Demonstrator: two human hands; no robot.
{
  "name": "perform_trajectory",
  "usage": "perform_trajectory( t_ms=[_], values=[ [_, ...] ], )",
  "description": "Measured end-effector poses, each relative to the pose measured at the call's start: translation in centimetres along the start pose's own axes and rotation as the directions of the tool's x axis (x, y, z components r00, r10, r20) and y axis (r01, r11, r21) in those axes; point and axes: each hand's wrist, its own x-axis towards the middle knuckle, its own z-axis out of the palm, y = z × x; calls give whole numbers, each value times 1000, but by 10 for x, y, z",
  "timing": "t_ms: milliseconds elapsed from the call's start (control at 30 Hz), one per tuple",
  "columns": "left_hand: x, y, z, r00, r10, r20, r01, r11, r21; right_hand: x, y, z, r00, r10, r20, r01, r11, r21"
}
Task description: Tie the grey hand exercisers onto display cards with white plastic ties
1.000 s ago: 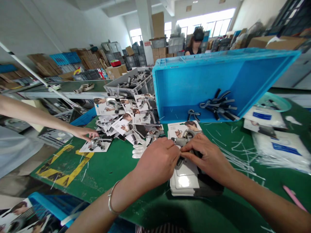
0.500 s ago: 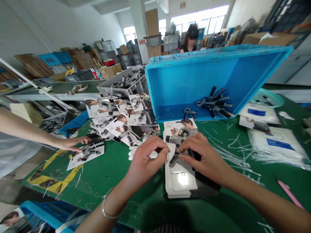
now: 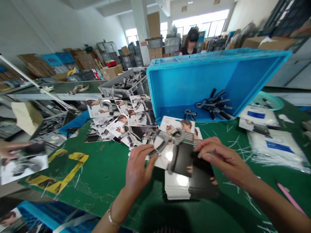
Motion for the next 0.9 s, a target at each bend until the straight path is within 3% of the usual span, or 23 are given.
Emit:
perform_trajectory(
  t_ms=[67, 100, 133, 200, 300, 400, 467, 500, 600, 667, 767, 900],
  values=[
    [-21, -26, -17, 980, -86, -179, 111, 985, 132, -19, 45, -26, 964, 173, -200, -194, 977, -91],
    [-34, -42, -26, 951, -136, -277, 197, 959, 204, -29, 71, -38, 920, 263, -291, -332, 917, -222],
    [-48, -58, -34, 918, -184, -351, 286, 920, 267, -39, 97, -50, 870, 348, -349, -470, 800, -374],
    [-74, -91, -45, 843, -249, -478, 446, 820, 360, -56, 142, -64, 832, 446, -330, -554, 700, -450],
    [-90, -116, -48, 835, -432, -341, 548, 710, 443, -64, 185, -63, 810, 536, -238, -574, 641, -511],
    [-72, -94, -35, 852, -487, -194, 524, 775, 353, -53, 205, -49, 763, 618, -186, -604, 581, -546],
    [-47, -57, -20, 880, -452, -147, 472, 869, 149, -41, 212, -43, 729, 666, -156, -624, 554, -552],
    [-34, -37, -11, 885, -465, -21, 465, 885, -3, -36, 214, -43, 717, 684, -135, -629, 552, -548],
    [-3, 14, 19, 867, -454, 204, 494, 833, -248, -26, 215, -53, 697, 713, -77, -645, 576, -502],
    [6, 30, 35, 854, -447, 268, 515, 804, -299, -26, 210, -64, 690, 720, -70, -670, 599, -438],
    [9, 30, 46, 796, -502, 338, 605, 670, -429, -34, 198, -76, 702, 707, -83, -696, 658, -287],
    [9, 20, 39, 652, -590, 476, 740, 358, -569, -42, 185, -72, 751, 652, -100, -660, 746, -93]
  ],
)
